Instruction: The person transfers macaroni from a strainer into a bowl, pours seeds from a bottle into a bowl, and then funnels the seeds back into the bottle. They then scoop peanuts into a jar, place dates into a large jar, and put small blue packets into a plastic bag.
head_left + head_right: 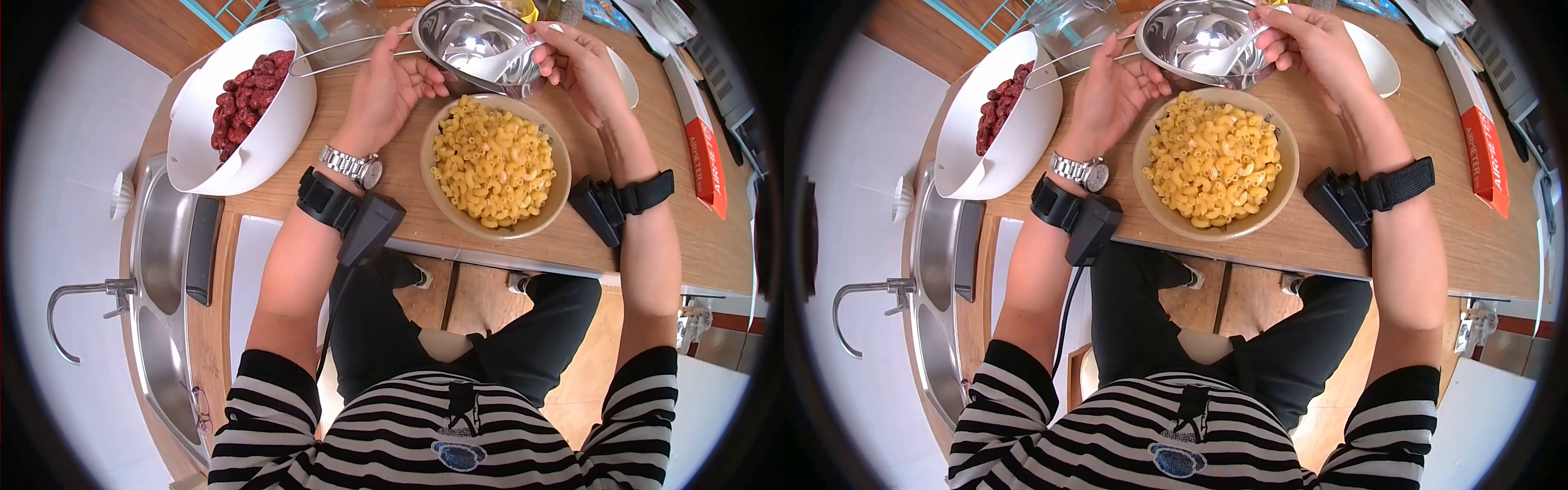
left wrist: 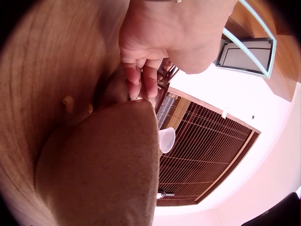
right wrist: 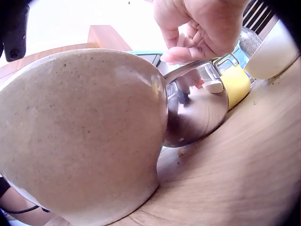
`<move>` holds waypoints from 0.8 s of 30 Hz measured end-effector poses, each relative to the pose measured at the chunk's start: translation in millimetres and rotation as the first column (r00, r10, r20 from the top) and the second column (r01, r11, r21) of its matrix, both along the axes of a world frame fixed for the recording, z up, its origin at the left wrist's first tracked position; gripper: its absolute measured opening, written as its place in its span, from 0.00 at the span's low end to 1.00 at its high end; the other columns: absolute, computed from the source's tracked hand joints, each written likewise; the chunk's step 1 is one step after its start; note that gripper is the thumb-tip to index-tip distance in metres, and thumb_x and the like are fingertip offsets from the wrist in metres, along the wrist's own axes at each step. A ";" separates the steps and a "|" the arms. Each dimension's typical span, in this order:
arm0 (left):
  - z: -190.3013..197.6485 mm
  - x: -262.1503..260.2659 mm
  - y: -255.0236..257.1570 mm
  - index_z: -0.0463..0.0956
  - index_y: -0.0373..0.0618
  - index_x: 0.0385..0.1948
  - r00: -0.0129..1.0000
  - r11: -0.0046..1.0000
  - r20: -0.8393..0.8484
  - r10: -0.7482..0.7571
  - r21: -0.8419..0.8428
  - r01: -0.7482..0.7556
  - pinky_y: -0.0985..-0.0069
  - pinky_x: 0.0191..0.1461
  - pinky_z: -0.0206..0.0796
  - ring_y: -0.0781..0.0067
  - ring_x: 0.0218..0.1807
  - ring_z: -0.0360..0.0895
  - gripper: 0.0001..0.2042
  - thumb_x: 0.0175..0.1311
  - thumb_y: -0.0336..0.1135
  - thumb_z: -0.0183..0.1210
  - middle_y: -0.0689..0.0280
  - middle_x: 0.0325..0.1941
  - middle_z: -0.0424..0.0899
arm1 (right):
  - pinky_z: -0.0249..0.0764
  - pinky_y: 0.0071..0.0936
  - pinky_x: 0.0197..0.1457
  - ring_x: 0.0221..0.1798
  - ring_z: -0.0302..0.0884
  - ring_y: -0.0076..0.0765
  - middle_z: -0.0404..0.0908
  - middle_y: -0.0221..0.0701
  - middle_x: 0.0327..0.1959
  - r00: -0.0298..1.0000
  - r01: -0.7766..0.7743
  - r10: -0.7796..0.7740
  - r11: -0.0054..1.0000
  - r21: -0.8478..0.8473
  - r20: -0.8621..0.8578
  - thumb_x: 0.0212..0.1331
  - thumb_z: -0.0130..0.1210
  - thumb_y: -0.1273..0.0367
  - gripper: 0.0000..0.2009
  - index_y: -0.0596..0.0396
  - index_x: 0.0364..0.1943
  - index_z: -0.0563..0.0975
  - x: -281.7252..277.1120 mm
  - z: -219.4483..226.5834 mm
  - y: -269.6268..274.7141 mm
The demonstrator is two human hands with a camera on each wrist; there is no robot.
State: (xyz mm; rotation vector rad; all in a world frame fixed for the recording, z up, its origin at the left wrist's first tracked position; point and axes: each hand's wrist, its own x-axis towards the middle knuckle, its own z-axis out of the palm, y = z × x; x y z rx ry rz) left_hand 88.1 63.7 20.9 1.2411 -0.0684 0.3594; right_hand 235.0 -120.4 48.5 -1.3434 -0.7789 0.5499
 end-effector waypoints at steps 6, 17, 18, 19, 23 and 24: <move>1.3 -1.2 -0.6 0.51 0.44 0.55 1.000 1.000 -0.028 0.002 -0.014 -0.002 0.78 0.32 0.64 0.71 0.26 0.71 0.22 0.63 0.47 0.29 0.59 0.21 0.73 | 0.65 0.09 0.22 0.17 0.63 0.10 0.72 0.20 0.18 1.000 -0.012 0.012 1.000 -0.008 0.003 0.55 0.46 0.64 0.11 0.57 0.36 0.73 -0.4 0.3 -0.8; 1.2 -0.6 -1.1 0.52 0.45 0.54 1.000 1.000 -0.017 0.007 -0.019 -0.007 0.78 0.33 0.65 0.71 0.25 0.72 0.22 0.63 0.47 0.29 0.59 0.21 0.73 | 0.52 0.07 0.15 0.14 0.57 0.09 0.70 0.19 0.17 0.992 0.096 -0.093 0.995 -0.023 0.081 0.54 0.47 0.65 0.11 0.56 0.37 0.74 0.7 -2.0 -0.2; 1.4 -0.9 -1.3 0.52 0.45 0.54 1.000 1.000 -0.030 0.008 -0.022 -0.009 0.79 0.33 0.64 0.70 0.25 0.72 0.22 0.63 0.47 0.29 0.59 0.21 0.73 | 0.52 0.07 0.15 0.14 0.57 0.09 0.70 0.19 0.17 0.992 0.095 -0.093 0.995 -0.022 0.082 0.54 0.47 0.65 0.11 0.56 0.37 0.74 1.2 -2.6 0.7; 1.6 -1.1 -1.3 0.53 0.45 0.54 0.999 1.000 -0.043 0.009 -0.025 -0.010 0.79 0.33 0.64 0.70 0.26 0.72 0.22 0.63 0.47 0.29 0.59 0.21 0.73 | 0.48 0.07 0.14 0.13 0.54 0.09 0.68 0.18 0.16 0.989 0.117 -0.115 0.993 -0.010 0.090 0.54 0.47 0.65 0.11 0.56 0.36 0.74 1.3 -3.8 1.8; -0.3 -0.6 0.1 0.53 0.45 0.54 0.999 0.999 -0.049 -0.001 -0.046 -0.002 0.79 0.32 0.64 0.69 0.26 0.73 0.21 0.63 0.47 0.29 0.59 0.21 0.73 | 0.44 0.08 0.12 0.12 0.49 0.09 0.65 0.16 0.15 0.982 0.170 -0.166 0.985 -0.040 0.089 0.53 0.48 0.65 0.11 0.57 0.35 0.75 0.1 -1.6 0.9; -0.5 -0.7 0.0 0.53 0.44 0.53 0.998 0.998 -0.055 -0.002 -0.055 -0.001 0.79 0.32 0.63 0.68 0.26 0.73 0.21 0.63 0.47 0.29 0.59 0.21 0.73 | 0.44 0.08 0.12 0.12 0.49 0.09 0.65 0.16 0.15 0.982 0.170 -0.166 0.985 -0.038 0.090 0.53 0.48 0.65 0.11 0.57 0.35 0.75 -0.1 -1.5 0.9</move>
